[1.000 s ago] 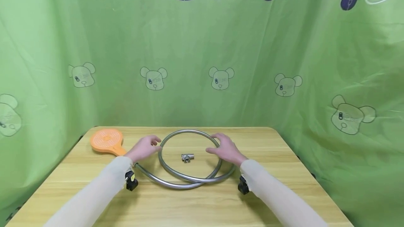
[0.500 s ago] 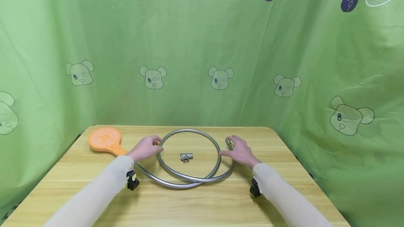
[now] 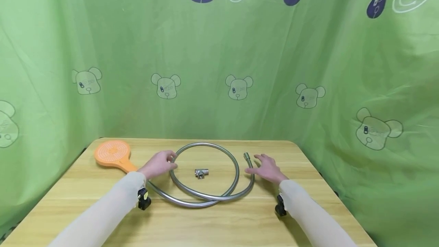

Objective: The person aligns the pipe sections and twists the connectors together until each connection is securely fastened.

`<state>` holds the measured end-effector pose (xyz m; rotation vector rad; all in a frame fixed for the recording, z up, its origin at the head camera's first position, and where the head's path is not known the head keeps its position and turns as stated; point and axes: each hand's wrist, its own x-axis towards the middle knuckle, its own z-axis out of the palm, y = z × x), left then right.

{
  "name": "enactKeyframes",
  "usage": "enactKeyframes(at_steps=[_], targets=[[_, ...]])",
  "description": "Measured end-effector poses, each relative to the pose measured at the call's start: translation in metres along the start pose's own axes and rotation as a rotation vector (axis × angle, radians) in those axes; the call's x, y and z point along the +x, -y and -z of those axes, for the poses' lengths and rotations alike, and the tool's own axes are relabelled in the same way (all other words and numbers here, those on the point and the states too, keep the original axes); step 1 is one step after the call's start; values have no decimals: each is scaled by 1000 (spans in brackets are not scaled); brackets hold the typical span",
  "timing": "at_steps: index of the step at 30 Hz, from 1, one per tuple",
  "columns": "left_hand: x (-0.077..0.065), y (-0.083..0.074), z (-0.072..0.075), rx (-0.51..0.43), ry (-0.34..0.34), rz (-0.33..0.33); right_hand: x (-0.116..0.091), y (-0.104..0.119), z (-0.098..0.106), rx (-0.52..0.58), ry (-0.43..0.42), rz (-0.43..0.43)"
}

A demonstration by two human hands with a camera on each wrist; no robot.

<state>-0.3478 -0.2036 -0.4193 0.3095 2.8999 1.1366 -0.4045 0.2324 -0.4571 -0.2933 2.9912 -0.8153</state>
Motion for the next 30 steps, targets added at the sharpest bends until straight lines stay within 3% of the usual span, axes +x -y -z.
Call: enactKeyframes(at_steps=[11,19,30], targets=[[-1,-3,-4,9,7,-14,5,-27,-12,-49,2,1],[-2,-4,-2,11,28,-12,1,-9,-11,-75,-1,-29],[-4,-12,-6,9,40,-16,9,-16,-12,-83,47,-31]])
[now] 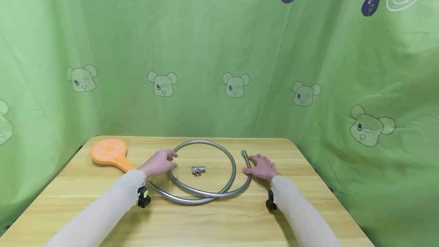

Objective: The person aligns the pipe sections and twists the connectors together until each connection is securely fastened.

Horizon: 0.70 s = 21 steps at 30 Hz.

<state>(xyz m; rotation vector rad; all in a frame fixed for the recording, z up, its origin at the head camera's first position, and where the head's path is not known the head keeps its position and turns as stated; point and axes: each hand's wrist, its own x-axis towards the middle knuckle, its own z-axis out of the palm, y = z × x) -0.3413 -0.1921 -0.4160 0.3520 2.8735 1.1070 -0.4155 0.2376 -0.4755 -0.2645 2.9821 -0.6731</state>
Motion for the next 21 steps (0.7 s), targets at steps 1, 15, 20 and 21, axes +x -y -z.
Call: enactKeyframes(at_steps=[1,15,20,21], targets=[[0,0,0,4,-1,-3,-1,1,1,8,-2,-2],[2,-7,-5,18,15,-2,0,16,4,50,-49,-54],[4,-11,-8,48,27,-20,0,20,5,54,-65,-68],[5,-12,-9,52,30,-18,0,21,5,52,-65,-71]])
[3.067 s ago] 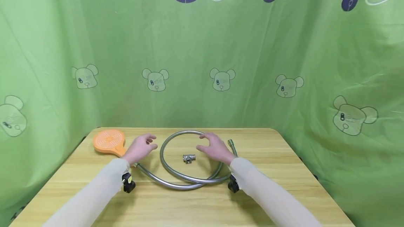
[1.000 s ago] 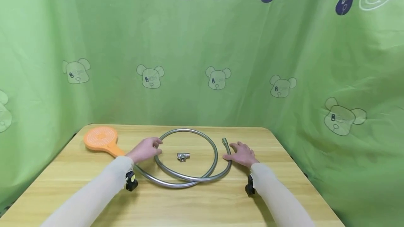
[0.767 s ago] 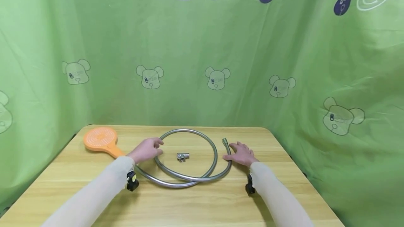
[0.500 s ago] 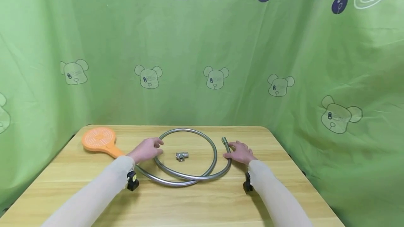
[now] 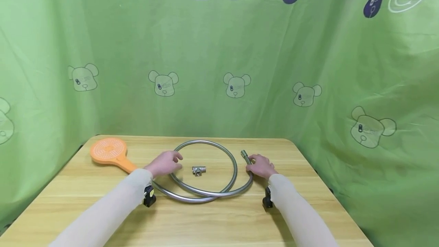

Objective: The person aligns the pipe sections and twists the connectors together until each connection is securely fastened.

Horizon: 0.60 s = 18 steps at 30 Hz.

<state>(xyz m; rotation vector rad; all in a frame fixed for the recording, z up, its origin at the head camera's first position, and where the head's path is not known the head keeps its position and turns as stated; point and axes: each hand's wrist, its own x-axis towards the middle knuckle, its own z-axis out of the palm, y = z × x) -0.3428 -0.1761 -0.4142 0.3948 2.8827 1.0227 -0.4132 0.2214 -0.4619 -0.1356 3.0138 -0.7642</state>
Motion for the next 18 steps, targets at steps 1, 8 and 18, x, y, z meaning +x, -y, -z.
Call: enactKeyframes(at_steps=[1,8,18], targets=[[1,-1,-1,8,3,1,0,0,0,0,-1,-2],[9,-11,-10,54,38,-17,-3,2,0,6,-14,-6],[20,-20,-24,34,89,-4,-4,3,0,3,-11,-4]])
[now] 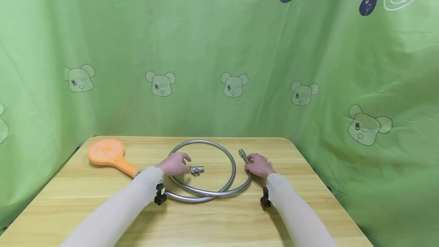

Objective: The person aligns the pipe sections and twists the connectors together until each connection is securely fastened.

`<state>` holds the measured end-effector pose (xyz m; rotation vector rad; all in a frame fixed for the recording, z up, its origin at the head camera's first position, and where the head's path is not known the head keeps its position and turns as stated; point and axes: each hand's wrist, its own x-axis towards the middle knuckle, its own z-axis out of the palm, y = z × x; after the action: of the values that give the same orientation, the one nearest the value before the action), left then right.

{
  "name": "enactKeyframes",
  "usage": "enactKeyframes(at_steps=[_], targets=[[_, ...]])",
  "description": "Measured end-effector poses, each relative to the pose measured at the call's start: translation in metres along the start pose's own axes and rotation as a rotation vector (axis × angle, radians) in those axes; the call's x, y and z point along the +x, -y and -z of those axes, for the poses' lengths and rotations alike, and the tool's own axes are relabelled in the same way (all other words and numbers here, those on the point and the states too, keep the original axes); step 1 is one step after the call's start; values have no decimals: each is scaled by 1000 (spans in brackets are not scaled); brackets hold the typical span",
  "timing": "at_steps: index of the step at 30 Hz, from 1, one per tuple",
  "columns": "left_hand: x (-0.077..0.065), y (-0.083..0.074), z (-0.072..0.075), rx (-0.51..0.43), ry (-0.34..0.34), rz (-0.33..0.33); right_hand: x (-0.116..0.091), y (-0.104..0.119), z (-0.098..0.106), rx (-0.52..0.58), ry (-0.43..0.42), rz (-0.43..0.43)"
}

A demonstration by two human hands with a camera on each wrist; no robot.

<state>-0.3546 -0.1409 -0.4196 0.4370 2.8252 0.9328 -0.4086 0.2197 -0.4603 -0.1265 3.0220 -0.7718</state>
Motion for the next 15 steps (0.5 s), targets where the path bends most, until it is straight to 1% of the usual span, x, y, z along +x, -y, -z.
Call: enactKeyframes(at_steps=[3,8,15], targets=[[5,0,-6,3,-3,-7,1,0,0,0,0,3],[9,-3,-14,30,0,-3,2,-2,-2,9,-5,2],[13,-11,-19,37,10,-10,7,-9,-6,19,-1,6]])
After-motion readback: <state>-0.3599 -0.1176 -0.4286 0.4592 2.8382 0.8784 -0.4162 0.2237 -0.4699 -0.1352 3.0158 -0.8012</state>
